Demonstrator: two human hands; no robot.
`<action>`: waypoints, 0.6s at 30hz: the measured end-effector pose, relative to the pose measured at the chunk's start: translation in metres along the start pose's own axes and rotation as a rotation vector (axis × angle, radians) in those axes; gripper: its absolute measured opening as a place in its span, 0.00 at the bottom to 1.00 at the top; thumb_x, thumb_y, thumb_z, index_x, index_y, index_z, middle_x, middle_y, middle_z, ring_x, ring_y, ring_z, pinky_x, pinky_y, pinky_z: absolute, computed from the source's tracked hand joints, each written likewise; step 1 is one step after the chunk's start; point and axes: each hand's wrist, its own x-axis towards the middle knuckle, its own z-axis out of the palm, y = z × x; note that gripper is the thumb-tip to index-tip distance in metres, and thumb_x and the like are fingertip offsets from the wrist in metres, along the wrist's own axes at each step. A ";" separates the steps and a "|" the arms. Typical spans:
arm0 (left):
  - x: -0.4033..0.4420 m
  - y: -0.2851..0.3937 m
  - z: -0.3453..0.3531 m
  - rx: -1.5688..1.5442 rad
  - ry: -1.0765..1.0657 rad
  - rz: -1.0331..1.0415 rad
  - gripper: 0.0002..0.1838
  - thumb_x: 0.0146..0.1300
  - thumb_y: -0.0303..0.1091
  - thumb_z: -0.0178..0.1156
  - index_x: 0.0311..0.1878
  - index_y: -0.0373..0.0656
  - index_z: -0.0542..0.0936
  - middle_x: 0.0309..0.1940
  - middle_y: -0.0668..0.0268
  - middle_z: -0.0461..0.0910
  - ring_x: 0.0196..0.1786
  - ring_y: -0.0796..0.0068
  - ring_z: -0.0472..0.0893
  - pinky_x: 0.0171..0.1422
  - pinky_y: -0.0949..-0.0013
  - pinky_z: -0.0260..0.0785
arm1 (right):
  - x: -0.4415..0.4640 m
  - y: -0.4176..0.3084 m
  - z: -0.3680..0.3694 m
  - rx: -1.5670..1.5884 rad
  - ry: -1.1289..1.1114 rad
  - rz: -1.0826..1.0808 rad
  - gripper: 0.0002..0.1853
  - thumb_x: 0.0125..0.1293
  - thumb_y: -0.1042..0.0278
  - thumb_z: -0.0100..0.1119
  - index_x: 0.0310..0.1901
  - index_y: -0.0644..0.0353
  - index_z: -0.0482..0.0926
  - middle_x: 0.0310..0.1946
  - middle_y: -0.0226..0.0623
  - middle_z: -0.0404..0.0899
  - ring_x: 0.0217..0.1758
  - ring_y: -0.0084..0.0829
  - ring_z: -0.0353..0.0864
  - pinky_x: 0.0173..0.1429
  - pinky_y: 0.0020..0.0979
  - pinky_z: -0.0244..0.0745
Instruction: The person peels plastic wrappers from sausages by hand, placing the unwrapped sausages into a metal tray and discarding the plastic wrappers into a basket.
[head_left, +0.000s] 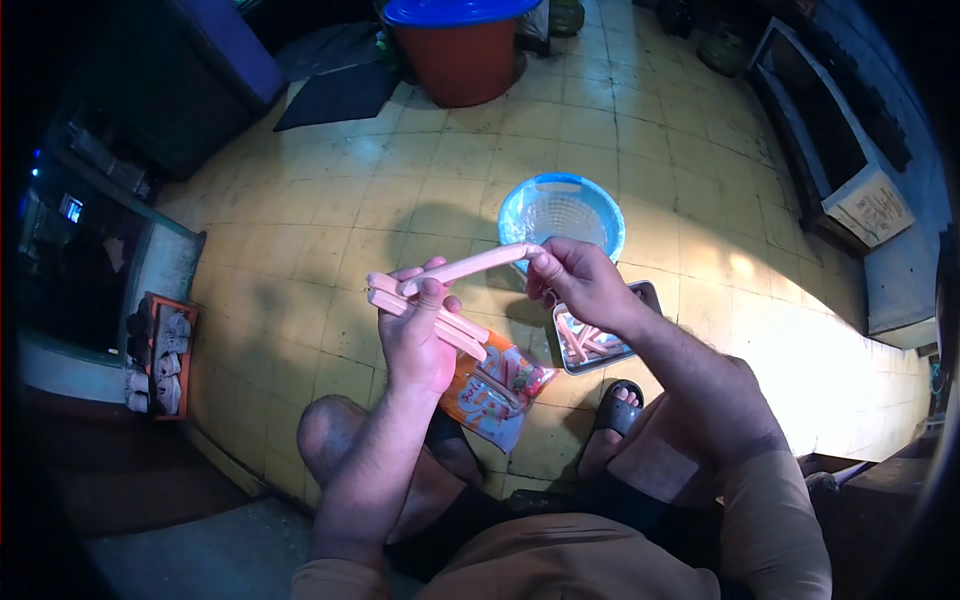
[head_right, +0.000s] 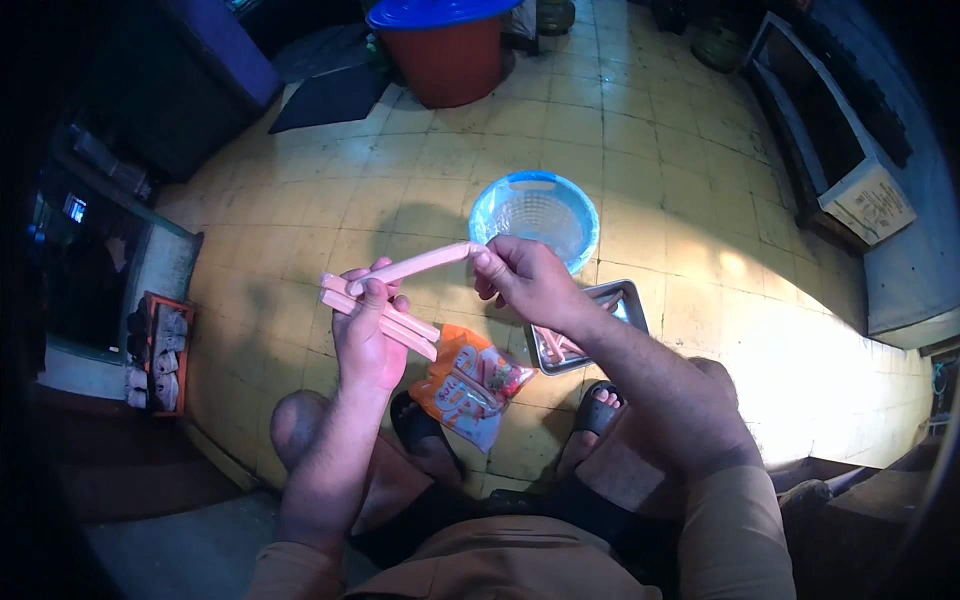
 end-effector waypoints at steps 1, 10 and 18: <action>-0.003 -0.001 0.001 -0.005 -0.029 0.001 0.17 0.65 0.33 0.66 0.52 0.49 0.70 0.54 0.62 0.76 0.49 0.71 0.78 0.46 0.67 0.70 | -0.004 -0.004 0.000 0.000 0.002 0.003 0.22 0.75 0.48 0.50 0.39 0.63 0.77 0.28 0.30 0.81 0.33 0.21 0.81 0.36 0.28 0.78; -0.028 -0.008 0.007 0.079 -0.296 0.001 0.17 0.64 0.29 0.65 0.51 0.47 0.68 0.53 0.54 0.75 0.43 0.70 0.77 0.47 0.65 0.75 | -0.012 -0.010 0.003 -0.408 0.039 -0.601 0.11 0.75 0.66 0.50 0.37 0.63 0.74 0.27 0.34 0.75 0.31 0.25 0.77 0.33 0.30 0.72; -0.018 0.007 0.011 -0.013 -0.086 -0.051 0.12 0.68 0.29 0.61 0.49 0.47 0.70 0.47 0.59 0.80 0.44 0.75 0.80 0.42 0.70 0.73 | -0.024 -0.022 -0.002 0.315 0.124 -0.385 0.08 0.71 0.78 0.55 0.50 0.65 0.72 0.45 0.39 0.81 0.49 0.27 0.82 0.57 0.30 0.78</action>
